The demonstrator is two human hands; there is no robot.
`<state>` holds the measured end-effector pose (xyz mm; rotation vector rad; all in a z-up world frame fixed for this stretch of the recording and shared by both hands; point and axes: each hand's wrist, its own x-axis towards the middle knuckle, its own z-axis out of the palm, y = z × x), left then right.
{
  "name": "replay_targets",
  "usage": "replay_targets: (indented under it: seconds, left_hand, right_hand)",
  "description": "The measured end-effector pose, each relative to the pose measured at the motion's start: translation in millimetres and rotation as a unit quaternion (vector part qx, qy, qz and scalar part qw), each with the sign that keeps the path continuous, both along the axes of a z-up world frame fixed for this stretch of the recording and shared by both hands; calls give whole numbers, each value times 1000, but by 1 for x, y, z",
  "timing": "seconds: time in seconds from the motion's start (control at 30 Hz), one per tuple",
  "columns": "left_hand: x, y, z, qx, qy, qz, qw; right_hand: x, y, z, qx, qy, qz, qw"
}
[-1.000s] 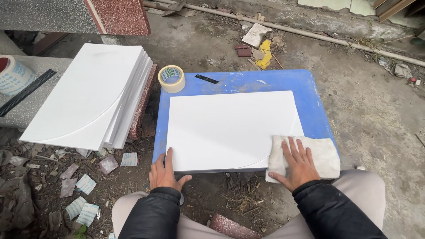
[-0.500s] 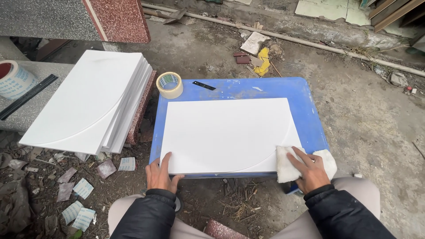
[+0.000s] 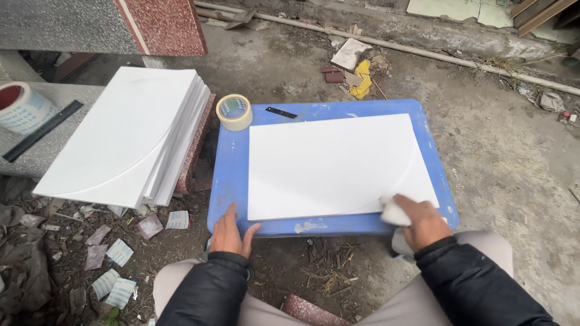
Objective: The person is cleaning a white tile with a cloth and marking it with a pen on a small blue table.
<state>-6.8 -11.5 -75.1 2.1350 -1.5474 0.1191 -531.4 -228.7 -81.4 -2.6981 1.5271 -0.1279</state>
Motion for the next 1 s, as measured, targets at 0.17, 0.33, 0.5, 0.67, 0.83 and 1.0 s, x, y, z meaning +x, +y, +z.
replay_targets:
  seconds: [0.17, 0.33, 0.5, 0.67, 0.83, 1.0]
  left_hand:
    - [-6, -27, 31, 198, 178, 42, 963]
    - [-51, -48, -3, 148, 192, 62, 968]
    - [-62, -45, -1, 27, 152, 86, 984]
    - [-34, -55, 138, -118, -84, 10, 989]
    - [8, -122, 229, -187, -160, -57, 968]
    - [42, -167, 243, -80, -79, -68, 991]
  right_hand:
    - [-50, -68, 0, 63, -256, -261, 929]
    - [-42, -98, -29, 117, -260, -376, 882]
    - [-77, -117, -22, 78, -346, -439, 826]
    - [-53, -105, 170, 62, -479, -367, 795]
    - [-79, -229, 219, 26, -500, -314, 807]
    - [-29, -277, 210, 129, -653, -254, 702]
